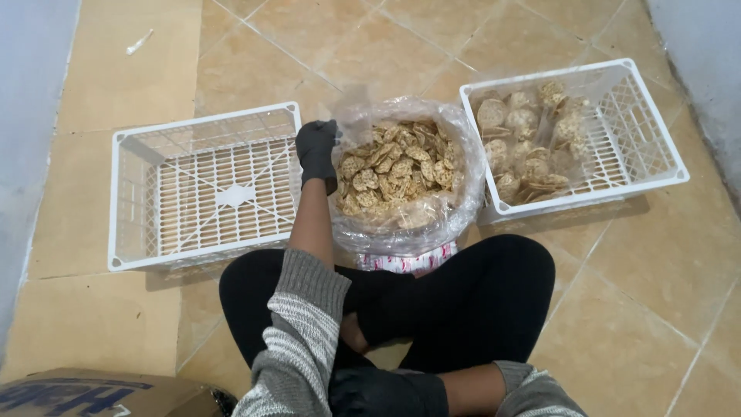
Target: Sorting and inspecting dried food items from a large plastic bag into plastic crates
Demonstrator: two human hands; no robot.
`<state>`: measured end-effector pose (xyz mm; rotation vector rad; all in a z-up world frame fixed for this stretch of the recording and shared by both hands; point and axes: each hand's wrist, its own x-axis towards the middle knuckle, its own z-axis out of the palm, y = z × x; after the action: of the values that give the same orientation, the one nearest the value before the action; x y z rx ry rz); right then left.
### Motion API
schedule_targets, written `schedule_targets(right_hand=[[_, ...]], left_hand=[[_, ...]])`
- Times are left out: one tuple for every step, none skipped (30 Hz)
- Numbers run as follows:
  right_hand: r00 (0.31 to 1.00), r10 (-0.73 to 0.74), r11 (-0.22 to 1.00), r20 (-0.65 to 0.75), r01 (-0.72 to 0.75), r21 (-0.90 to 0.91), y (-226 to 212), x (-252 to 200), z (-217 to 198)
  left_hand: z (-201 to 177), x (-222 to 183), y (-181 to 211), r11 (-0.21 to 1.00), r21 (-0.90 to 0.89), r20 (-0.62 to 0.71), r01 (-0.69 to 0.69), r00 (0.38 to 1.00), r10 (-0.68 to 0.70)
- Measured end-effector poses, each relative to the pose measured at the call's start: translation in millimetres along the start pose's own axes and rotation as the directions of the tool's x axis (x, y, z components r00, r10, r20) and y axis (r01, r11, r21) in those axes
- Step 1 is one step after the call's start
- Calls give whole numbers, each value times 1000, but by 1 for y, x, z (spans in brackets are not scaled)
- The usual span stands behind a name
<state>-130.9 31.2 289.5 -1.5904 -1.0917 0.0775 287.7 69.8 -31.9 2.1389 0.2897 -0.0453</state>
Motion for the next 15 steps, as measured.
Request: schedule_targets(right_hand=[[1000, -13, 1000, 19, 13, 28, 39, -41, 1], [999, -32, 998, 41, 29, 54, 61, -52, 0], [997, -50, 996, 62, 45, 80, 80, -62, 1], [994, -72, 992, 82, 64, 105, 98, -71, 3], [994, -75, 992, 83, 66, 104, 129, -85, 2], [978, 109, 990, -177, -124, -72, 158, -98, 4], [863, 236, 919, -448, -348, -186, 189, -111, 6], [864, 234, 920, -446, -345, -186, 198, -107, -22], [861, 174, 883, -479, -352, -311, 208, -103, -49], [855, 111, 827, -506, -361, -430, 217, -100, -77], [854, 109, 827, -509, -362, -430, 230, -104, -86], [841, 92, 760, -533, -405, -508, 243, -107, -97], [829, 72, 684, -555, -446, -577, 256, -111, -108], [828, 70, 682, -556, -447, -579, 272, -119, -107], [765, 168, 669, -622, -552, -497, 288, -128, -106]], left_hand=[[-3, -5, 7, 997, -78, 34, 24, 999, -21], [-4, -8, 6, 997, -80, 33, 24, 999, -22], [-6, -12, 6, 990, -78, 6, -117, 993, 118], [-8, -14, 7, 964, -70, -24, -258, 966, 257], [-17, -36, 24, 963, -70, -27, -260, 966, 258], [-27, -59, 39, 959, 59, 87, -279, 958, 273], [-36, -83, 54, 934, 184, 200, -306, 942, 269], [-48, -104, 61, 934, 185, 197, -306, 943, 269], [-59, -125, 68, 895, 240, 295, -376, 907, 301], [-69, -147, 76, 846, 285, 396, -450, 859, 324], [-69, -157, 70, 845, 285, 398, -453, 858, 326], [-68, -166, 65, 829, 326, 429, -454, 853, 298], [-68, -175, 61, 812, 365, 458, -455, 847, 269], [-73, -184, 60, 811, 363, 459, -458, 846, 272], [-78, -194, 59, 823, 358, 454, -441, 852, 259]])
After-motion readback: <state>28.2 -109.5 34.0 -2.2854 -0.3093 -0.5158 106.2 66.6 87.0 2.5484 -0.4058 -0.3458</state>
